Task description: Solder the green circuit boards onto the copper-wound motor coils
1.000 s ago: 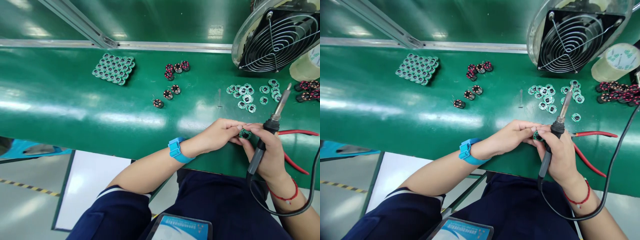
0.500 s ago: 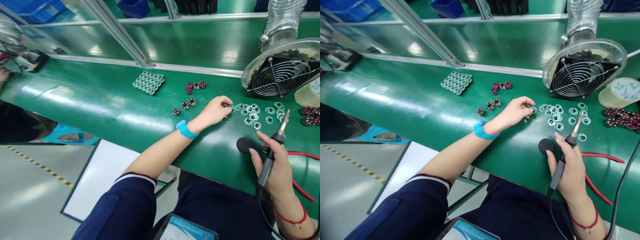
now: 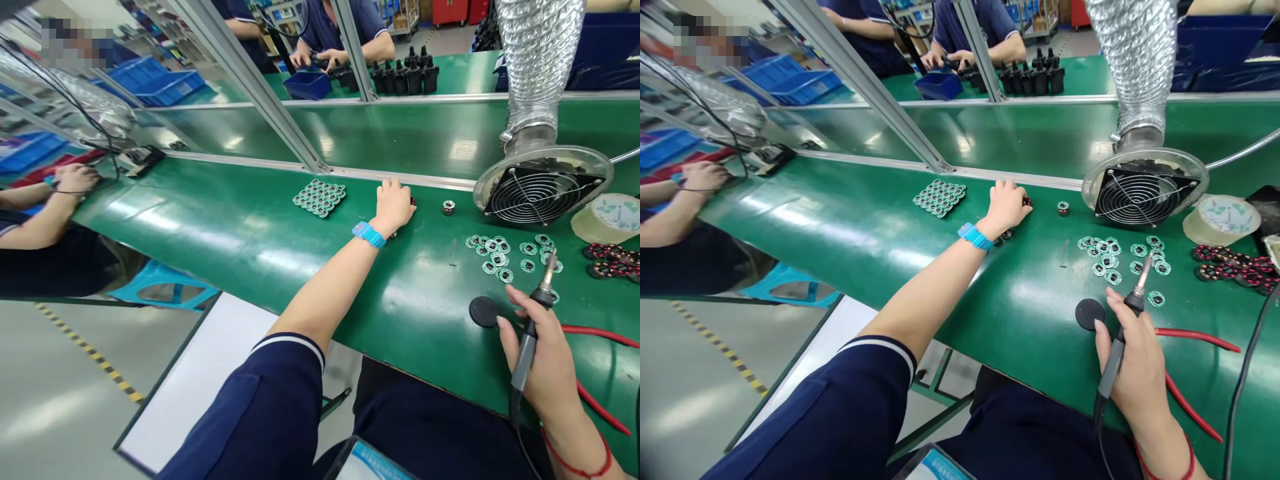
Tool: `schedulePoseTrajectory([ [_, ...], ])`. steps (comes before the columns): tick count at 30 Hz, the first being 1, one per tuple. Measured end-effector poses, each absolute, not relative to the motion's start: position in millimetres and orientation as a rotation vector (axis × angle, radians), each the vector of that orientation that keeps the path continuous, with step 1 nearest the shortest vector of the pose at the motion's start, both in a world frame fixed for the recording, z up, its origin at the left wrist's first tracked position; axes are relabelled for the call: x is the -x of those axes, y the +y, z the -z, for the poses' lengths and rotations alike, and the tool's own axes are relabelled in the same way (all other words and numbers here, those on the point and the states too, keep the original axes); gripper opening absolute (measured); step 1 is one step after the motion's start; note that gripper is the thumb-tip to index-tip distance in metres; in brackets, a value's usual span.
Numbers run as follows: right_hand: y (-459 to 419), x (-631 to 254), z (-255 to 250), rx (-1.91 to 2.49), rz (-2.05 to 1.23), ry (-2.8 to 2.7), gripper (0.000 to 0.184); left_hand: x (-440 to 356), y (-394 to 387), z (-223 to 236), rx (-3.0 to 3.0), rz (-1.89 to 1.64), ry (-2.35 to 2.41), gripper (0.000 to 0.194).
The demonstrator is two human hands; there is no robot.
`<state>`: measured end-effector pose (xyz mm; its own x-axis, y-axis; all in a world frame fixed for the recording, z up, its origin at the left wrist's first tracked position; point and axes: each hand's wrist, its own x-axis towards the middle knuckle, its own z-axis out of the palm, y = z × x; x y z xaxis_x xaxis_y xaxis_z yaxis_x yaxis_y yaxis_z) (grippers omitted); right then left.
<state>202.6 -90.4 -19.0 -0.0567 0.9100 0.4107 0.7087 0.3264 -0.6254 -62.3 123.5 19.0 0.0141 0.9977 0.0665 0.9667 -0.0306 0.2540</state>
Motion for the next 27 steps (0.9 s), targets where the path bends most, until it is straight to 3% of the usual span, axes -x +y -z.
schedulePoseTrajectory([
  [3, -89.9, -201.1, 16.0, 1.397, -0.308, -1.812, 0.049, 57.6, 106.2, -28.5, -2.218, -0.339, 1.896, 0.027],
  [6, -90.8, -198.4, 11.2, 1.369, -0.365, -1.75, 0.047, 39.7, 66.6, -40.8, -2.318, -0.45, 1.292, 0.026],
  [12, -94.5, -197.3, 4.0, 1.147, -0.869, -1.527, 0.053, 0.4, -8.1, -49.5, -2.294, -0.535, 0.571, 0.022],
  [15, -95.4, -198.4, 1.7, 1.165, -0.851, -1.564, 0.054, -8.1, -18.0, -43.1, -2.219, -0.564, 0.515, 0.024],
  [19, -92.6, -197.5, 2.4, 1.156, -0.582, -1.655, 0.059, -7.8, -16.7, -35.2, -1.881, -0.592, 0.591, 0.034],
  [27, -87.7, -197.2, 11.3, 1.13, -0.452, -1.764, 0.067, -14.7, -23.5, -36.6, -1.573, -0.438, 0.799, 0.025],
])
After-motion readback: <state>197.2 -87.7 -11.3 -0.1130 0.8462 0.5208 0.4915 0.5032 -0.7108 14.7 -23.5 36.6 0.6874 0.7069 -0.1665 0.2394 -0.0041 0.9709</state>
